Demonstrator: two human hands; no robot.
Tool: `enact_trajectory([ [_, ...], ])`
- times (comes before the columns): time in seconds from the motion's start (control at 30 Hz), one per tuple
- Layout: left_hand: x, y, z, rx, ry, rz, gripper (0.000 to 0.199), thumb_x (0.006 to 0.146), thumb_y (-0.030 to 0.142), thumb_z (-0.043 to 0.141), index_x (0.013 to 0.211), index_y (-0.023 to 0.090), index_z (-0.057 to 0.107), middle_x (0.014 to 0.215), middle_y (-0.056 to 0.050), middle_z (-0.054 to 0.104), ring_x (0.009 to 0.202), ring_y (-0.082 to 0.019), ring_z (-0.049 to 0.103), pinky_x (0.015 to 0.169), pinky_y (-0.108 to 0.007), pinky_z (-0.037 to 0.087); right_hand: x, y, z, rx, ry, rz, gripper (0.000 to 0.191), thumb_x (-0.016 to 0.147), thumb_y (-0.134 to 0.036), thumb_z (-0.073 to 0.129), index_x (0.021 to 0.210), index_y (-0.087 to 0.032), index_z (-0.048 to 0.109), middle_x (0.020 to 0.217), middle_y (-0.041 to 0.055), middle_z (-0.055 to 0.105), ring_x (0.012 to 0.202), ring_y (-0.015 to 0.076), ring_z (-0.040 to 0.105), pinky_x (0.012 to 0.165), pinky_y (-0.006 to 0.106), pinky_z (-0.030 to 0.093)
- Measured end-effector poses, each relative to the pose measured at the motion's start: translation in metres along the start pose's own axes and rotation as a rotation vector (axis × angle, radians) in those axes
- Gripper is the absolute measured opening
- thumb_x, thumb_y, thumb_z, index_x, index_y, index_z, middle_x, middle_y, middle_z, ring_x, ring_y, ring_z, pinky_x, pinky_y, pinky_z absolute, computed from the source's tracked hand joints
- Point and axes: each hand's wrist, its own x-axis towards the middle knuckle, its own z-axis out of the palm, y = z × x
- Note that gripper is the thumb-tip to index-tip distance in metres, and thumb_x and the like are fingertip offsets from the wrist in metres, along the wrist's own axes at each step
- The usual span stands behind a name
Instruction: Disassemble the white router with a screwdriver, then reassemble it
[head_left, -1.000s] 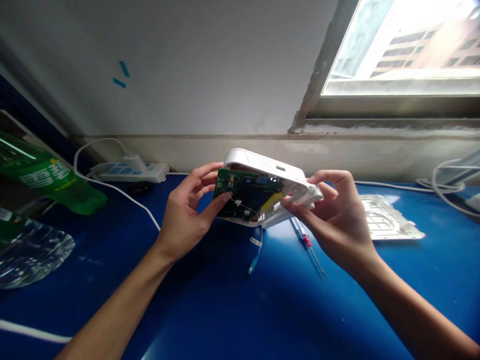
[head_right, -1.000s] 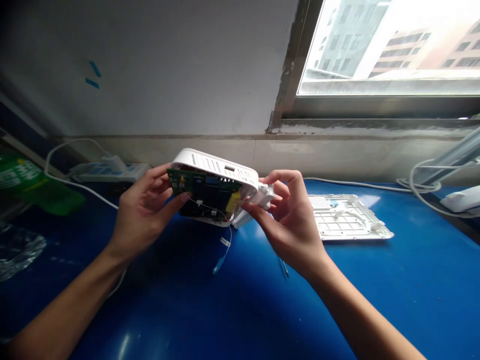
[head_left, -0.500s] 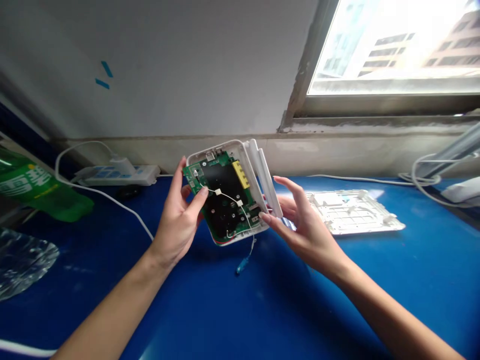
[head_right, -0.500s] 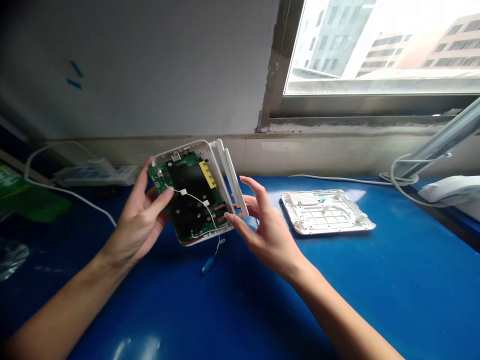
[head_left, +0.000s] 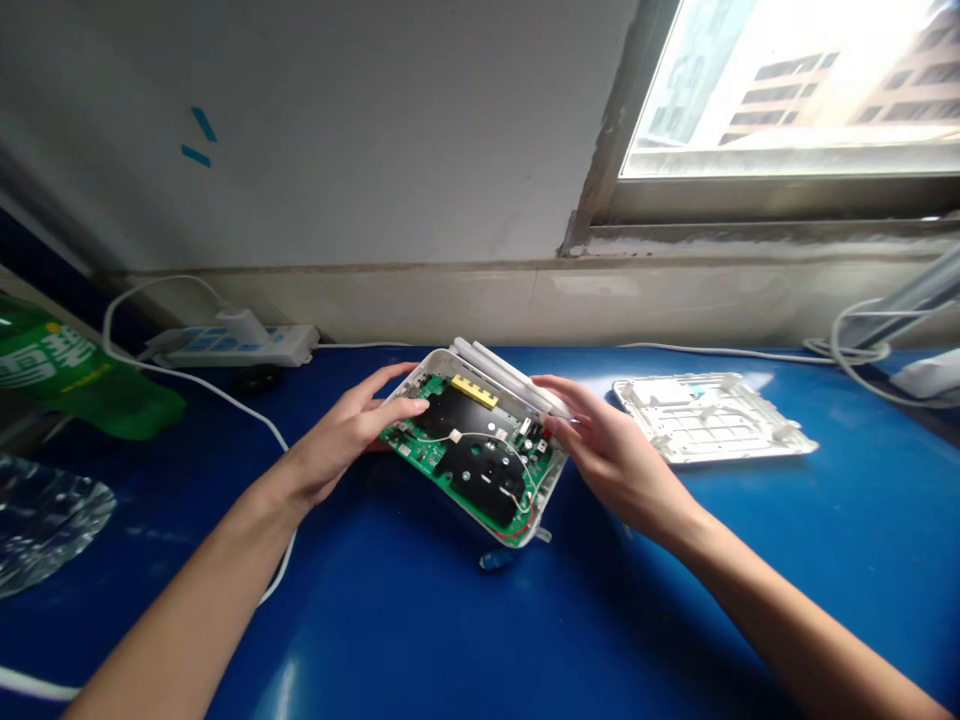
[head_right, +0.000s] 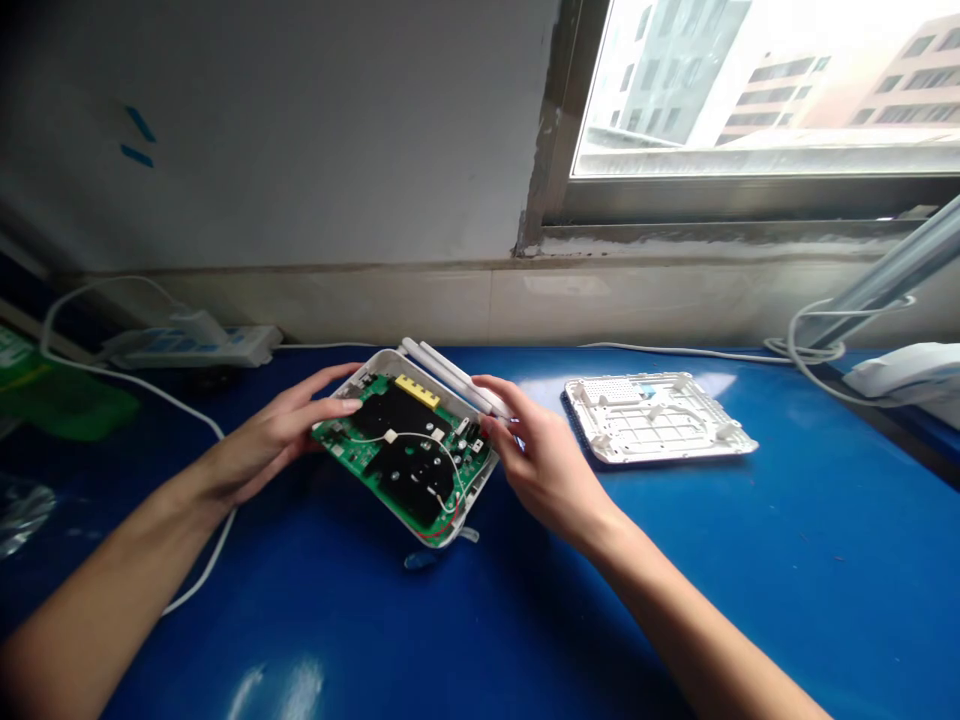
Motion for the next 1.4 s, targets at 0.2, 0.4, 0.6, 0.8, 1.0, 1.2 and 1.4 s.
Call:
enact_trajectory([
  [0.2, 0.009, -0.012, -0.005, 0.442, 0.050, 0.064, 0.052, 0.083, 0.059, 0.084, 0.119, 0.022, 0.079, 0.095, -0.008, 0.086, 0.090, -0.035, 0.083, 0.071, -0.036, 0.062, 0.000, 0.002, 0.002, -0.230, 0.023, -0.113, 0.035, 0.108, -0.030, 0.052, 0.140, -0.023, 0.066, 0.128, 0.0122, 0.080, 0.107, 0.0279, 0.080, 0.093, 0.046, 0.066],
  [0.4, 0.005, -0.010, -0.009, 0.914, 0.145, 0.039, 0.044, 0.091, 0.067, 0.067, 0.107, 0.027, 0.078, 0.078, 0.001, 0.079, 0.071, -0.025, 0.076, 0.064, -0.030, 0.048, -0.004, -0.004, 0.004, -0.478, 0.063, -0.327, 0.028, 0.108, -0.020, 0.058, 0.133, -0.021, 0.071, 0.135, 0.0133, 0.078, 0.126, 0.0290, 0.072, 0.109, 0.048, 0.060],
  [0.6, -0.002, -0.005, -0.011, 1.057, 0.122, 0.169, 0.050, 0.099, 0.050, 0.061, 0.145, 0.034, 0.065, 0.059, 0.008, 0.066, 0.057, -0.021, 0.065, 0.060, -0.029, 0.041, -0.002, -0.012, -0.015, -0.547, 0.039, -0.384, 0.017, 0.109, -0.025, 0.059, 0.117, -0.023, 0.074, 0.119, 0.0090, 0.080, 0.103, 0.0243, 0.073, 0.087, 0.039, 0.061],
  [0.8, -0.010, 0.005, -0.008, 1.134, 0.069, 0.286, 0.045, 0.105, 0.040, 0.052, 0.148, 0.041, 0.064, 0.057, 0.008, 0.061, 0.052, -0.020, 0.059, 0.056, -0.030, 0.038, 0.001, 0.001, -0.050, -0.683, -0.087, -0.196, 0.011, 0.103, -0.035, 0.066, 0.099, -0.026, 0.068, 0.073, -0.0017, 0.067, 0.057, 0.0150, 0.057, 0.054, 0.030, 0.043],
  [1.0, -0.022, 0.008, -0.001, 1.019, -0.263, 0.623, 0.085, 0.074, 0.069, 0.091, 0.148, 0.037, 0.063, 0.148, -0.006, 0.063, 0.131, -0.033, 0.065, 0.107, -0.042, 0.055, -0.001, 0.017, -0.056, -0.685, -0.168, -0.150, 0.009, 0.092, -0.026, 0.072, 0.100, -0.025, 0.067, 0.080, 0.0011, 0.067, 0.067, 0.0180, 0.061, 0.061, 0.030, 0.046],
  [1.2, -0.022, -0.002, 0.010, 1.131, -0.338, 0.566, 0.101, 0.070, 0.056, 0.097, 0.158, 0.044, 0.050, 0.155, -0.006, 0.056, 0.137, -0.038, 0.056, 0.116, -0.057, 0.048, -0.001, 0.017, -0.058, -0.622, -0.249, -0.150, 0.010, 0.091, -0.018, 0.069, 0.098, -0.025, 0.068, 0.092, 0.0033, 0.069, 0.075, 0.0188, 0.063, 0.067, 0.032, 0.049],
  [1.4, -0.028, -0.003, 0.029, 1.108, -0.271, 0.528, 0.101, 0.076, 0.063, 0.091, 0.163, 0.048, 0.042, 0.147, -0.007, 0.056, 0.129, -0.038, 0.057, 0.117, -0.067, 0.043, -0.002, 0.013, -0.061, -0.586, -0.293, -0.125, 0.003, 0.095, -0.021, 0.067, 0.095, -0.024, 0.065, 0.091, 0.0025, 0.067, 0.073, 0.0168, 0.061, 0.067, 0.031, 0.048],
])
